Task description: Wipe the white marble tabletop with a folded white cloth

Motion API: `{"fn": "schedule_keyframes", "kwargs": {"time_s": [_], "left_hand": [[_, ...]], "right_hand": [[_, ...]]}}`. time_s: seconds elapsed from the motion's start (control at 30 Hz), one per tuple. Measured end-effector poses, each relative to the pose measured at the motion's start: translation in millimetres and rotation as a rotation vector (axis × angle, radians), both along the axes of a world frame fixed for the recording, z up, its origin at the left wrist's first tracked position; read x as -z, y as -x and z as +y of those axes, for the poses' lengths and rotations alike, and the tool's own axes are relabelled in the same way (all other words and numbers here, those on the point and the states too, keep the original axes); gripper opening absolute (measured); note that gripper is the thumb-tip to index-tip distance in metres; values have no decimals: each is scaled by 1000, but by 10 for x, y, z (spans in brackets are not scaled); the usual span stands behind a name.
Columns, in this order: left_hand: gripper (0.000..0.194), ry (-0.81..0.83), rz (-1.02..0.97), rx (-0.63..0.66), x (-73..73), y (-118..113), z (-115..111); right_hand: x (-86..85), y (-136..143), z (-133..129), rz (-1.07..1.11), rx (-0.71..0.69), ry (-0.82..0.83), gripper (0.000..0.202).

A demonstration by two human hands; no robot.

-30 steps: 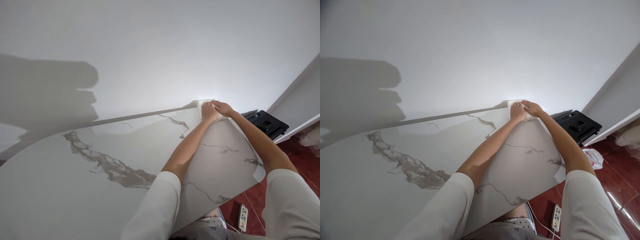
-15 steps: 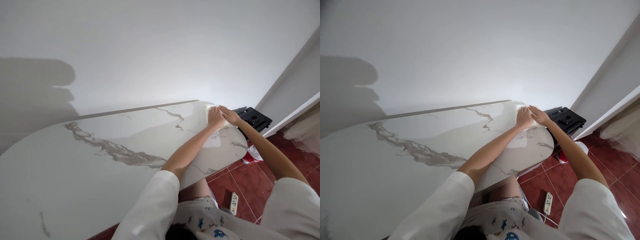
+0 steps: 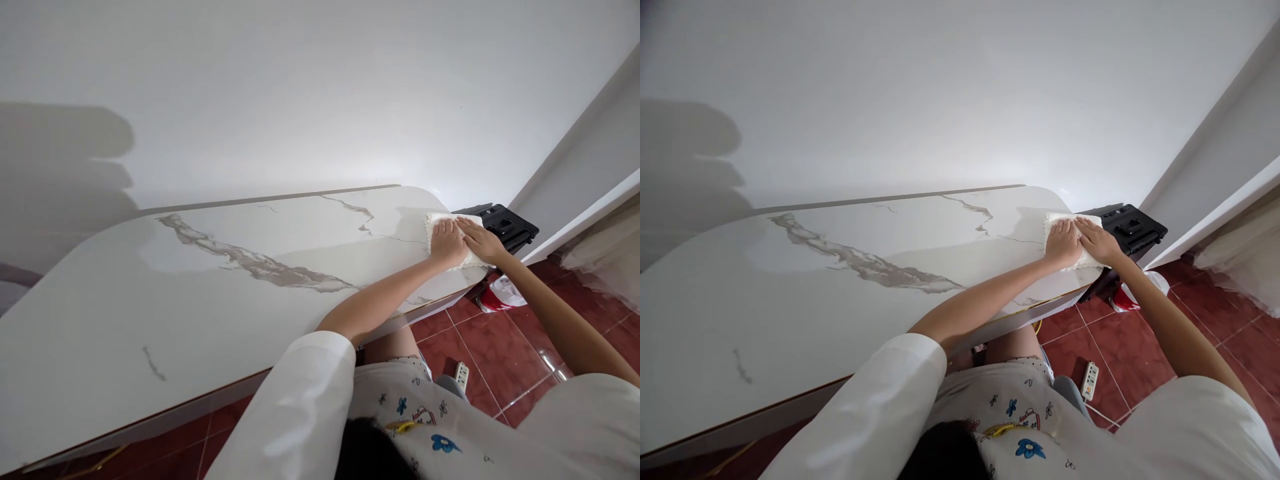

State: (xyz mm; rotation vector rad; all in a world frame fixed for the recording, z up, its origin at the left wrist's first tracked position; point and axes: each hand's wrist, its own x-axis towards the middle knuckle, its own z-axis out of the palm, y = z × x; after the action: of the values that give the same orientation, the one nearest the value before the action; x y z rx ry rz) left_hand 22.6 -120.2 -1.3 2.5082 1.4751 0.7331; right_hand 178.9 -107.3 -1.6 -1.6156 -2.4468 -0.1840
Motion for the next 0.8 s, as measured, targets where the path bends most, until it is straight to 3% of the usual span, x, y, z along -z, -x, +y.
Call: {"fn": "schedule_keyframes", "kwargs": {"time_s": [0.17,0.33,0.53,0.8], "left_hand": [[54,-2,12,77,-3,157,-301],[53,13,46,136,-29,627,-572],[55,39,118,93,-14,1497,-808],[58,62,192,-85,-11,2937,-1207]], "right_hand": [[-55,212,-449,-69,83,-42,53],[-178,663,-814,-96,114,-40,50],[-181,1507,-975,-103,-42,-72,54],[-94,2972,-1102,69,-238,39,58]]}}
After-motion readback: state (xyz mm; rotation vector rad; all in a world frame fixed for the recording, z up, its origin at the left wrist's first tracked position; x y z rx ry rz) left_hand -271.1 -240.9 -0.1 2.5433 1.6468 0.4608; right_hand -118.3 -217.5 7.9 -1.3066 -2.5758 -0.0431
